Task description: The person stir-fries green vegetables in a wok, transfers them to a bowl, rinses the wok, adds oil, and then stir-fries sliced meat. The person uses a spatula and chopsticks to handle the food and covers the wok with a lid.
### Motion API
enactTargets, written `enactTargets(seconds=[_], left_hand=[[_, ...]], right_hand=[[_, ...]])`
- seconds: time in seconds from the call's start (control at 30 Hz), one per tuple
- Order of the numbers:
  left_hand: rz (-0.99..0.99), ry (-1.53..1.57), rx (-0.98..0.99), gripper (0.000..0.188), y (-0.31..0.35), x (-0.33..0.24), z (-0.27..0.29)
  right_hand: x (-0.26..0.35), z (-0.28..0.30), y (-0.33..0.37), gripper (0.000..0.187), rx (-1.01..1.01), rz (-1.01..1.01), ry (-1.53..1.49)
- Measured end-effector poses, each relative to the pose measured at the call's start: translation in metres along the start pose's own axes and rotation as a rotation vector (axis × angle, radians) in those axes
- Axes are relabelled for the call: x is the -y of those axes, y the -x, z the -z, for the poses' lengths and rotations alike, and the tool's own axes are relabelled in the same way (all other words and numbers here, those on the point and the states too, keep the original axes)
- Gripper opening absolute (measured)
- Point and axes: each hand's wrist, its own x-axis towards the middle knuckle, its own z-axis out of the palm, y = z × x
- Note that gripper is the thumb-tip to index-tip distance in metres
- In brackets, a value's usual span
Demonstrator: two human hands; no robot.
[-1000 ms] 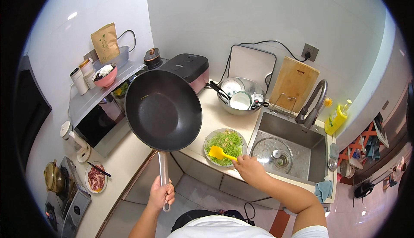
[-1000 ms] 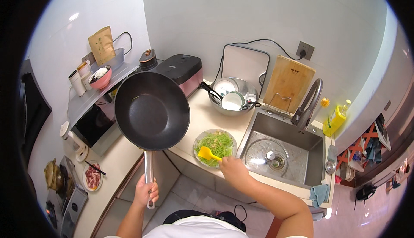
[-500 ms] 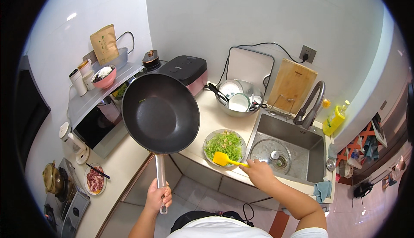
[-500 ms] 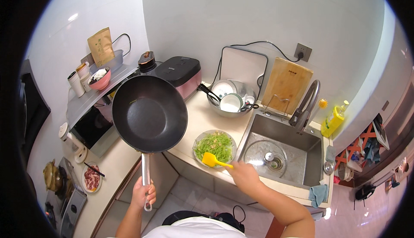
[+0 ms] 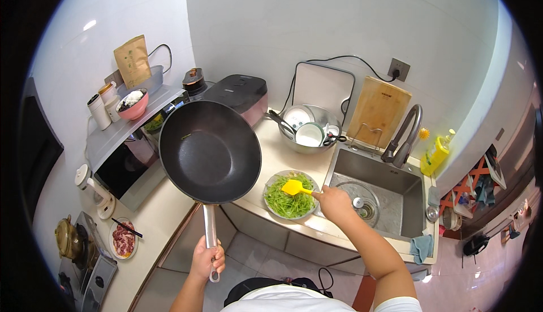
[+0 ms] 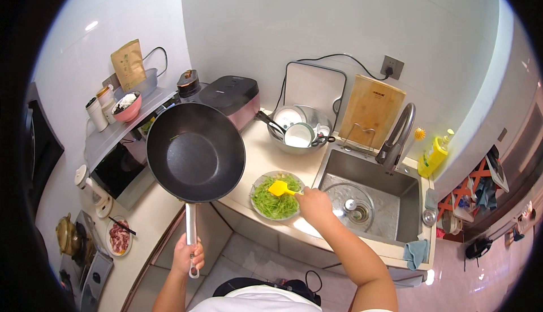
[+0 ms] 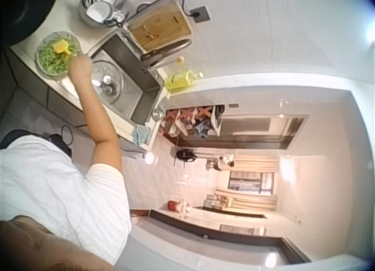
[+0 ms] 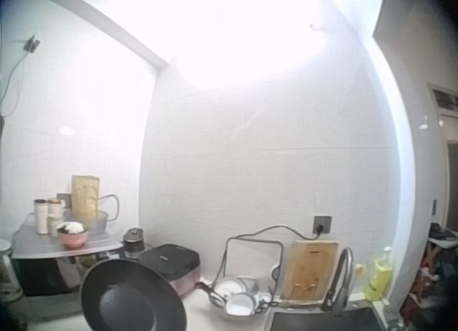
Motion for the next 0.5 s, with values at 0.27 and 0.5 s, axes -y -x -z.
enactTargets(seconds=[0.27, 0.5], left_hand=[[0.013, 0.038, 0.034, 0.016, 0.0, -0.001, 0.001], [0.035, 0.075, 0.034, 0.019, 0.005, -0.005, 0.002]], right_hand=[[0.017, 0.002, -0.021, 0.029, 0.086, 0.043, 0.008], [-0.01, 0.006, -0.006, 0.032, 0.139, -0.216, -0.144]])
